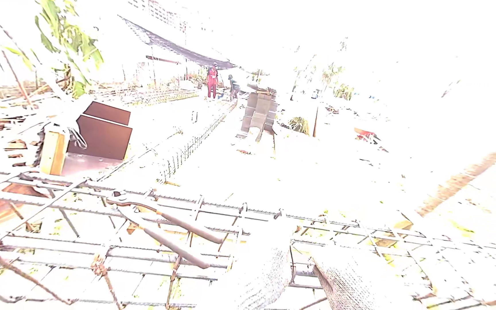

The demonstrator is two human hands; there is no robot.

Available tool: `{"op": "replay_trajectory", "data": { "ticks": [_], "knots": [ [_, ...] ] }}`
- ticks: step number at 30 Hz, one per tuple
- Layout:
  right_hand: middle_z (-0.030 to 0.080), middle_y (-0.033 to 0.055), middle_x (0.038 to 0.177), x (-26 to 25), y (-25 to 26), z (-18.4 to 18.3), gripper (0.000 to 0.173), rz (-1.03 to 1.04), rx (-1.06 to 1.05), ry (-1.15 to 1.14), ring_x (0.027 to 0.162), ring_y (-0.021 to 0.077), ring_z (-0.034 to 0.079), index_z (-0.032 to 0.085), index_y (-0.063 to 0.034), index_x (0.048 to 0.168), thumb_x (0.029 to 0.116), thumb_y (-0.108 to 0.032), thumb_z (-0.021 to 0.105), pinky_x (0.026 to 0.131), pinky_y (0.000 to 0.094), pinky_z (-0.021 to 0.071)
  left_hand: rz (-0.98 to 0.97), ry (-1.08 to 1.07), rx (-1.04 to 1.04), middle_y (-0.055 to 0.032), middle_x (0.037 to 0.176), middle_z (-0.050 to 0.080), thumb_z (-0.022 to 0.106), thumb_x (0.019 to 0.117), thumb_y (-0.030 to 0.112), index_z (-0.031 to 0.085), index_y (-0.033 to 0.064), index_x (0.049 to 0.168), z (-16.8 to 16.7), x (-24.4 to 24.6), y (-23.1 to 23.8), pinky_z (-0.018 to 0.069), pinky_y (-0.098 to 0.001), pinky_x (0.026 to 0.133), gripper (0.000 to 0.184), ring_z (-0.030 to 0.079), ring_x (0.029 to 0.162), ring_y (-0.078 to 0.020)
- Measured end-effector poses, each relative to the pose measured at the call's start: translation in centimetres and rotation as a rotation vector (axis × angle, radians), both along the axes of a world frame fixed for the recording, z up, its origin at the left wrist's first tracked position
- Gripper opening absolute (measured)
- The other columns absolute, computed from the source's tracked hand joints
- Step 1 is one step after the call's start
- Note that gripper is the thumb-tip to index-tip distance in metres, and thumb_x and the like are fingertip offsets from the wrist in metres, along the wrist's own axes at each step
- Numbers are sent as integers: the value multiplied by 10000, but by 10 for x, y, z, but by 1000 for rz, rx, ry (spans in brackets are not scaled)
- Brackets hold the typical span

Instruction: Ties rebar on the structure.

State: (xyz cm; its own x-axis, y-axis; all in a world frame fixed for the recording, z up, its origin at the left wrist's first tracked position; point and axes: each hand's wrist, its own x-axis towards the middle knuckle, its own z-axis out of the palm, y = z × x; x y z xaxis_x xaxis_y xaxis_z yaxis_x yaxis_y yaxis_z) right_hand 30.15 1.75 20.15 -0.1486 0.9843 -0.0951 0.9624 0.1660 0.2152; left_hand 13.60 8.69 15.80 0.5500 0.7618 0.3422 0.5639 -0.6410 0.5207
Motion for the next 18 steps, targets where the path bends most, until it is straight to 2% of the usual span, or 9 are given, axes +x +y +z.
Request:
{"op": "replay_trajectory", "data": {
  "ticks": [2, 4, 6, 8, 10, 12, 14, 17, 18],
  "knots": [
    [689, 243, 952, -1, -4, 4, 220, 38, 56, -17, 913, 465, 677, 671, -29, 1013, 985, -151, 490, 701, 602, 514, 3, -14, -7, -89, 1296, 689, 453, 1047, 157, 631, 99, 1361, -1, 0, 1, 508, -407, 1014, 365, 663, 1180, -244],
    [693, 202, 874, 2, -5, 1, 159, 142, 252, -44, 842, 431, 688, 682, -60, 942, 933, -108, 530, 683, 575, 523, -8, 4, -27, -71, 1316, 679, 457, 1035, 148, 608, 100, 1387, -2, 0, 3, 499, -402, 1033, 386, 647, 1209, -225],
    [717, 200, 921, -5, -6, 8, 153, 185, 362, -48, 906, 432, 703, 702, -60, 984, 931, -60, 557, 801, 598, 539, -7, 15, -46, -50, 1287, 680, 492, 1008, 134, 603, 112, 1372, -2, 0, 4, 518, -399, 1009, 381, 651, 1180, -205],
    [737, 181, 945, -14, -2, 16, 178, 220, 432, -45, 924, 395, 723, 721, -60, 1012, 940, -43, 559, 799, 564, 562, -12, 44, -87, -63, 1314, 672, 530, 1003, 149, 583, 113, 1403, 1, -1, 2, 509, -423, 1024, 406, 645, 1203, -223],
    [731, 167, 899, -20, 8, 24, 181, 259, 490, -57, 878, 377, 728, 749, -61, 995, 939, -41, 577, 754, 551, 576, -6, 80, -106, -100, 1309, 663, 558, 990, 191, 570, 118, 1430, 5, -2, 1, 512, -468, 1007, 446, 638, 1202, -271],
    [714, 116, 843, -15, 24, 22, 135, 363, 595, -121, 828, 344, 714, 749, -130, 941, 891, -61, 644, 713, 535, 576, -1, 64, -99, -127, 1242, 682, 581, 976, 230, 609, 94, 1364, 4, -2, 0, 527, -492, 960, 413, 656, 1153, -296],
    [678, 85, 782, -9, 40, 20, 104, 466, 663, -128, 772, 320, 694, 743, -161, 901, 891, -101, 659, 646, 508, 567, 15, 14, -141, -120, 1177, 696, 577, 991, 268, 625, 82, 1314, 5, -1, 2, 531, -483, 938, 375, 668, 1110, -282],
    [695, 56, 802, -7, 51, 18, 148, 570, 717, -113, 827, 297, 702, 730, -177, 887, 913, -95, 608, 761, 528, 571, 77, -97, -99, -107, 974, 718, 553, 1005, 267, 673, 71, 1179, 0, 5, 6, 560, -467, 819, 288, 706, 947, -267],
    [705, 54, 802, -6, 51, 18, 158, 585, 721, -104, 828, 301, 709, 734, -180, 898, 907, -82, 610, 785, 543, 568, 93, -97, -87, -116, 959, 715, 543, 1011, 265, 690, 64, 1137, 0, 7, 7, 557, -474, 819, 279, 703, 944, -279]
  ]
}}
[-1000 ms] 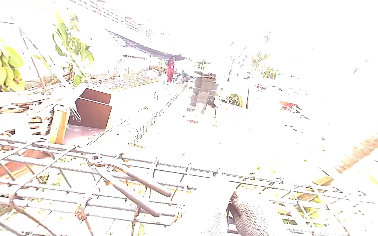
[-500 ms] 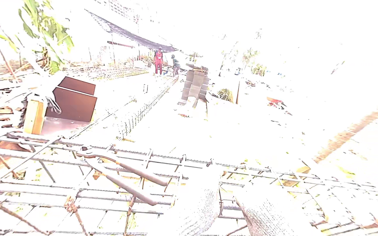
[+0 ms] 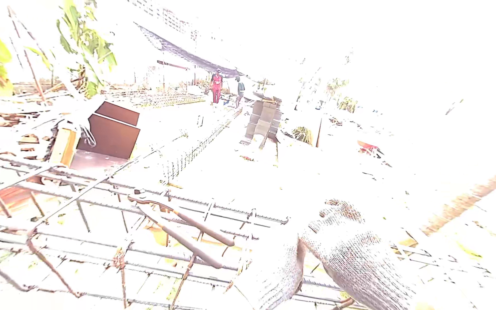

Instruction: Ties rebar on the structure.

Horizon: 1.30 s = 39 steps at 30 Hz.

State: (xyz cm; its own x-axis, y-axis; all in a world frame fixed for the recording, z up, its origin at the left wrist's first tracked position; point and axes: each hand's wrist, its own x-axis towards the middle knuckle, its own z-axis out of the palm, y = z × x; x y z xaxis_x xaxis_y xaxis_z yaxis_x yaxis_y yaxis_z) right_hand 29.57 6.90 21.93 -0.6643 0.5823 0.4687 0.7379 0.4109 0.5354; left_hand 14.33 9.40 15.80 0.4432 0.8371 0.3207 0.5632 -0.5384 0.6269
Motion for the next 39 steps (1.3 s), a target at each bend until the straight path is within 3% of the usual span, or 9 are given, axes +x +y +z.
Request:
{"op": "replay_trajectory", "data": {
  "ticks": [5, 8, 11, 13, 17, 23, 27, 33, 39],
  "knots": [
    [721, 60, 1258, 8, -17, 5, 198, -11, 63, 263, 1155, 301, 680, 765, -229, 1101, 976, -190, 617, 906, 517, 566, -73, 25, -38, -118, 1080, 713, 446, 1052, 261, 675, 108, 1242, 14, 2, 4, 528, -478, 881, 334, 683, 1022, -284],
    [749, 100, 1092, 7, -39, -7, 227, -123, 107, 526, 1006, 225, 709, 768, -136, 1101, 997, -280, 627, 825, 408, 572, -94, 31, -121, -125, 1138, 690, 449, 1064, 260, 646, 104, 1261, 18, 0, 2, 510, -466, 913, 319, 661, 1062, -282],
    [748, 101, 952, 15, -43, -31, 334, -300, -351, 679, 824, 240, 710, 746, -81, 1168, 1029, -322, 562, 742, 485, 576, -51, -42, -32, -96, 1137, 711, 454, 1041, 280, 672, 122, 1259, 3, 4, 5, 509, -460, 920, 347, 671, 1060, -260],
    [747, 83, 961, 22, -34, -45, 349, -309, -541, 642, 879, 244, 717, 760, -105, 1089, 1039, -362, 530, 783, 507, 575, -62, -27, -42, -75, 1095, 710, 458, 1046, 284, 664, 134, 1261, 5, 3, 6, 524, -437, 889, 333, 676, 1019, -231],
    [717, 57, 852, 14, -29, -53, 345, -330, -489, 599, 830, 234, 707, 757, -141, 959, 1035, -341, 487, 700, 481, 560, -76, -51, -61, -50, 984, 694, 466, 1061, 296, 672, 144, 1167, 2, 2, 7, 537, -427, 846, 277, 674, 941, -198],
    [713, 92, 992, 16, -19, -46, 406, -451, -655, 392, 1002, 272, 688, 725, -138, 1120, 1068, -355, 386, 852, 489, 539, -59, -48, -57, -30, 1032, 712, 478, 1058, 310, 694, 157, 1193, 4, -1, 8, 537, -386, 884, 298, 674, 974, -157],
    [704, 110, 967, 21, -14, -43, 360, -434, -786, 324, 966, 297, 690, 695, -140, 1146, 1068, -329, 398, 811, 528, 531, -9, 27, -167, 9, 1009, 712, 510, 1051, 379, 709, 212, 1159, 14, -3, 13, 539, -405, 865, 280, 672, 961, -138],
    [686, 107, 950, 21, -11, -38, 367, -393, -842, 278, 963, 295, 672, 692, -118, 1151, 1063, -324, 401, 833, 520, 517, 60, 32, 24, 21, 994, 678, 598, 1015, 302, 722, 213, 1033, 5, 4, 32, 533, -428, 835, 154, 645, 971, -159],
    [645, 86, 875, 25, -6, -33, 362, -371, -990, 395, 874, 235, 640, 690, -111, 1045, 1063, -328, 401, 771, 471, 481, 78, 146, 72, -20, 1002, 718, 574, 1025, 287, 722, 182, 1107, 6, 11, 34, 536, -470, 847, 198, 678, 970, -211]
  ]
}}
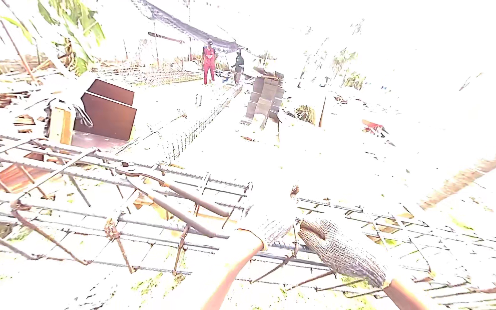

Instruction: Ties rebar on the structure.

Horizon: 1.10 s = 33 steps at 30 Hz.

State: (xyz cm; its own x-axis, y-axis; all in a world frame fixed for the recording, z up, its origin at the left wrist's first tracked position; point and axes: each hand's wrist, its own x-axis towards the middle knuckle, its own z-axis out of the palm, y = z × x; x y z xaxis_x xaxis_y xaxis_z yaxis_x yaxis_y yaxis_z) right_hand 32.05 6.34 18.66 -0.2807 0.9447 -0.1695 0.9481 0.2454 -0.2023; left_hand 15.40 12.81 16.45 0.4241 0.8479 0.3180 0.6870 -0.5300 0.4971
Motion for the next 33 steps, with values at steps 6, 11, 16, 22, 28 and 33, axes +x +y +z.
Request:
{"op": "replay_trajectory", "data": {
  "ticks": [6, 11, 16, 22, 28, 33],
  "knots": [
    [645, 111, 872, 6, 8, -4, 349, 147, 33, -154, 890, 295, 654, 661, -106, 1107, 1069, -318, 386, 779, 518, 494, -16, 64, -22, -33, 956, 703, 562, 1025, 279, 713, 177, 1069, 3, -3, 6, 538, -486, 791, 187, 675, 921, -225],
    [643, 123, 863, 10, 13, -1, 353, 169, -23, -126, 880, 317, 655, 657, -110, 1046, 1074, -340, 391, 756, 556, 487, 12, 99, -165, -1, 1086, 724, 532, 1037, 383, 719, 236, 1167, 20, -2, 5, 529, -475, 919, 271, 675, 1056, -192],
    [646, 139, 856, -3, 7, 16, 337, 75, -66, -56, 851, 316, 661, 657, -76, 963, 1052, -319, 442, 726, 564, 490, -158, 253, -129, -97, 1080, 708, 492, 1046, 300, 689, 172, 1170, 42, 6, 6, 539, -537, 874, 265, 680, 1045, -288],
    [632, 119, 790, -32, 8, 24, 362, -223, -99, 43, 778, 285, 647, 648, -68, 862, 1000, -362, 488, 676, 535, 488, -456, 364, 18, -130, 1072, 711, 603, 972, 243, 695, 152, 1166, 33, 13, 36, 533, -588, 831, 233, 678, 1010, -336],
    [664, 175, 965, -21, 1, 4, 426, -94, 81, 149, 955, 326, 659, 669, -52, 1045, 1032, -400, 424, 818, 573, 488, -393, 442, -260, -290, 1279, 625, 448, 1071, 113, 597, -74, 1301, 110, -8, -40, 428, -557, 1047, 332, 579, 1246, -421],
    [658, 147, 851, -12, -6, 4, 552, 35, 145, 5, 855, 342, 671, 655, -86, 958, 1046, -537, 349, 721, 603, 487, -373, 496, -226, -262, 1276, 638, 433, 1099, 217, 581, 27, 1380, 93, -18, -32, 461, -623, 995, 370, 604, 1213, -443]
  ]
}}
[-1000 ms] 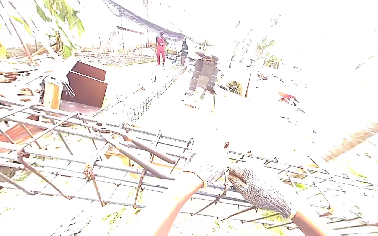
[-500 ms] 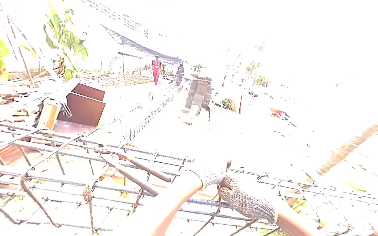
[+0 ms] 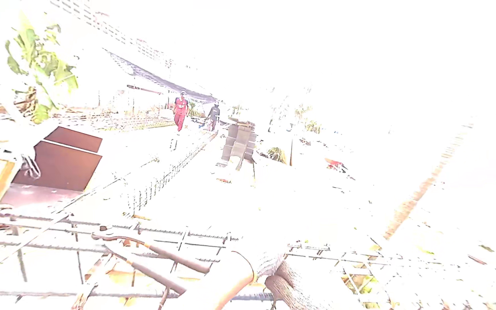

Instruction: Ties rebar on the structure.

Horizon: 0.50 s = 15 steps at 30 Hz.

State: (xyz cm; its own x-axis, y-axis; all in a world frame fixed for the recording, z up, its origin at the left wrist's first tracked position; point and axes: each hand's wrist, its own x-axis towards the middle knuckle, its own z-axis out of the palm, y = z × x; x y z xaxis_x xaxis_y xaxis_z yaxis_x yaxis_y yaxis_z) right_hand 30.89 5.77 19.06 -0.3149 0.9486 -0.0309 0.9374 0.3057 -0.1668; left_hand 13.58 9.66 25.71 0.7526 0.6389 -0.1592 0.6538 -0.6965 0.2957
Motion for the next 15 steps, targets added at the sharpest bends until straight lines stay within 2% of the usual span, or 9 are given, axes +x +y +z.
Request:
{"op": "replay_trajectory", "data": {
  "ticks": [2, 3, 5, 7, 8, 9, 10, 13, 15],
  "knots": [
    [654, 134, 848, 2, -6, 6, 500, 37, 90, -69, 833, 330, 669, 642, -97, 975, 1063, -495, 353, 701, 567, 493, -17, -80, 46, -242, 1250, 658, 438, 1099, 275, 579, 89, 1414, -13, -10, 9, 480, -630, 959, 392, 629, 1169, -440],
    [669, 121, 895, 3, -8, 7, 423, 54, 154, -83, 857, 313, 677, 649, -113, 1010, 1072, -435, 383, 705, 542, 509, -11, -168, 99, -207, 1215, 683, 447, 1084, 322, 590, 154, 1419, -27, -16, 16, 510, -623, 916, 401, 659, 1120, -417],
    [697, 86, 1022, 5, -8, 7, 227, 105, 315, -116, 913, 280, 695, 667, -166, 1076, 1032, -263, 466, 705, 496, 553, 39, -355, 47, -128, 1281, 687, 492, 1072, 362, 578, 251, 1456, -37, -38, 15, 493, -569, 976, 409, 659, 1155, -335],
    [709, 41, 1169, 7, -4, 5, 276, 173, 449, -215, 943, 255, 715, 688, -242, 1215, 988, -177, 545, 705, 470, 595, 72, -447, 73, -45, 1305, 690, 477, 1072, 414, 582, 283, 1452, -30, -55, 16, 507, -494, 1015, 415, 670, 1164, -233],
    [698, 26, 1276, 9, -1, 2, 305, 201, 490, -274, 1002, 251, 716, 682, -260, 1264, 994, -195, 554, 755, 469, 595, 106, -479, 171, -4, 1253, 715, 456, 1062, 460, 612, 305, 1417, -31, -63, 18, 533, -476, 976, 417, 689, 1114, -190],
    [688, 34, 1313, 10, 2, -2, 284, 230, 504, -324, 1063, 255, 710, 682, -246, 1269, 1018, -236, 547, 812, 472, 593, 142, -519, 229, 3, 1222, 727, 450, 1059, 476, 631, 302, 1394, -33, -73, 18, 548, -484, 956, 419, 700, 1090, -181],
    [694, 51, 1251, 12, 4, -5, 241, 262, 501, -364, 1067, 260, 698, 680, -213, 1224, 1031, -251, 540, 838, 469, 588, 182, -568, 264, -18, 1181, 740, 464, 1055, 472, 656, 283, 1368, -37, -85, 17, 559, -507, 917, 413, 713, 1050, -198],
    [690, 57, 1041, 12, 9, -7, 169, 332, 537, -438, 945, 257, 689, 676, -172, 1131, 1011, -176, 557, 784, 447, 581, 290, -632, 240, -83, 1136, 735, 505, 1061, 401, 665, 203, 1358, -47, -119, 12, 619, -491, 833, 391, 742, 953, -223],
    [691, 66, 1008, 10, 11, -1, 156, 354, 515, -456, 903, 260, 695, 687, -163, 1111, 996, -156, 582, 733, 435, 590, 312, -652, 332, -110, 1089, 743, 526, 1052, 340, 694, 135, 1316, -58, -137, 13, 566, -501, 857, 375, 717, 951, -259]
  ]
}}
